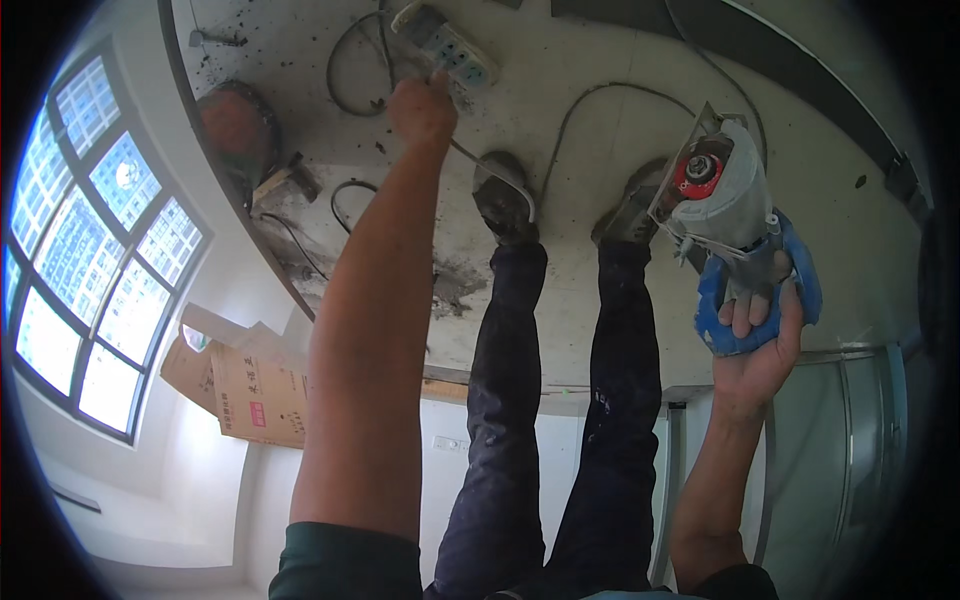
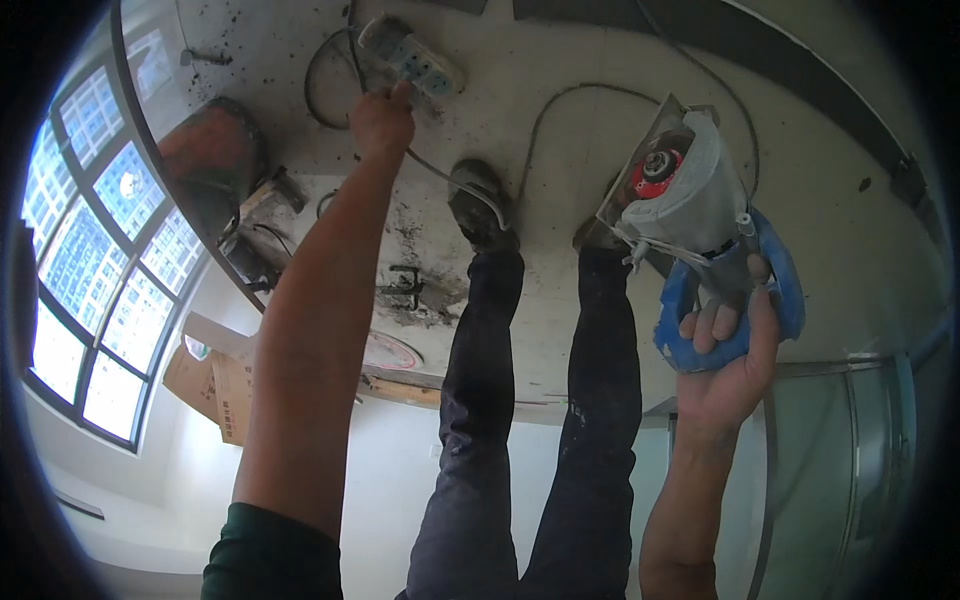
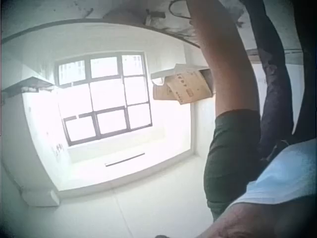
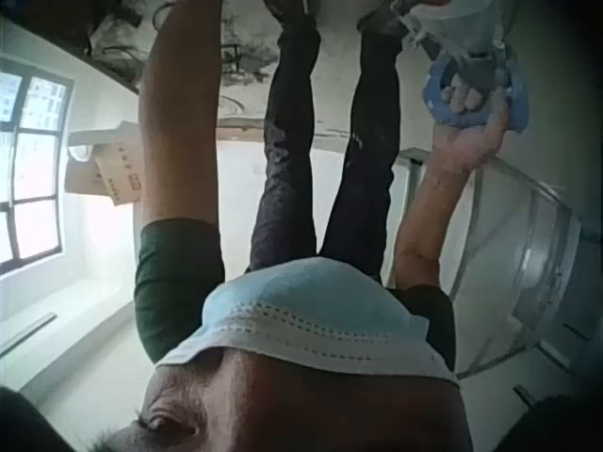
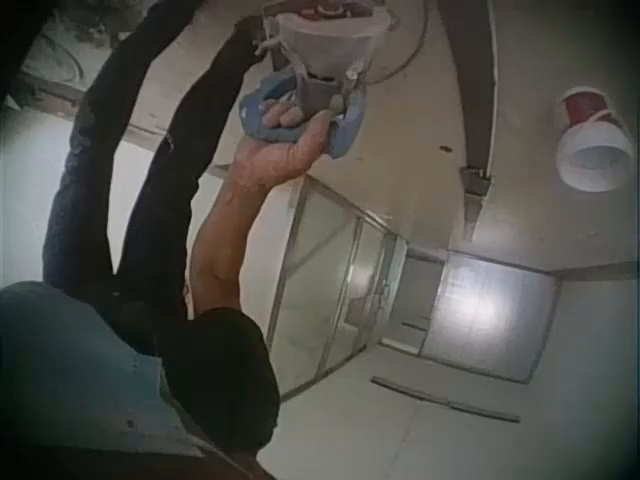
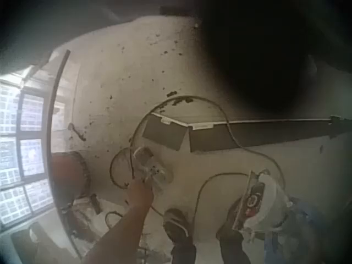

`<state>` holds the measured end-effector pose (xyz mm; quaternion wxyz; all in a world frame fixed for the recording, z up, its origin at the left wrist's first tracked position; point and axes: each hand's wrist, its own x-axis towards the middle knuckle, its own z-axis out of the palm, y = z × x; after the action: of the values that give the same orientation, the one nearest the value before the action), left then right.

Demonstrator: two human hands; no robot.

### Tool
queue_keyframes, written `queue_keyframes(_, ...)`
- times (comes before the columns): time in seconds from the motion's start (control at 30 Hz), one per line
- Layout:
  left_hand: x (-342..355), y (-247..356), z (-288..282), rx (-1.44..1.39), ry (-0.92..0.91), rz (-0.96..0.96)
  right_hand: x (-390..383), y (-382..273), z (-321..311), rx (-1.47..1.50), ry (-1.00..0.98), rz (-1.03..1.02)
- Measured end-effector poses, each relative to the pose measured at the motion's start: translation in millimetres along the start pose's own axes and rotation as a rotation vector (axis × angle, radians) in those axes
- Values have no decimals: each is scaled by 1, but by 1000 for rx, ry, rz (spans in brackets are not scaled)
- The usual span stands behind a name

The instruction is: Cutting a piece of ceramic or board material on the floor using a handheld electric circular saw.

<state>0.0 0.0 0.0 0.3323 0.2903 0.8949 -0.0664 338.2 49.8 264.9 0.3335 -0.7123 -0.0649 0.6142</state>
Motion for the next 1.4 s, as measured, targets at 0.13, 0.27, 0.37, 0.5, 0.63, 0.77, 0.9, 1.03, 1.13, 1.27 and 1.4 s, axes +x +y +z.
queue_keyframes(0.13,-13,19,3,-20,126,-18,12,4,-2,41,-76,1)
queue_keyframes(0.27,-22,28,5,-56,169,-90,11,7,6,60,-43,15)
queue_keyframes(0.37,-19,29,9,-32,153,-101,10,6,5,58,-62,3)
queue_keyframes(0.5,-17,35,7,-31,134,-43,10,1,2,24,-63,20)
queue_keyframes(0.63,6,38,1,35,47,-37,10,-2,2,-29,-6,43)
queue_keyframes(0.77,19,60,-2,-167,-193,-257,14,-3,-6,-30,28,64)
queue_keyframes(0.9,80,21,13,-343,-92,-301,15,-1,1,4,27,78)
queue_keyframes(1.03,61,52,34,-575,-173,-325,19,2,-15,-48,97,81)
queue_keyframes(1.13,107,36,8,-516,-87,-376,16,0,-4,-8,30,85)
queue_keyframes(1.27,67,82,38,541,-364,99,23,-3,-24,-70,103,69)
queue_keyframes(1.4,117,38,30,396,-336,132,15,-4,-6,-128,45,61)
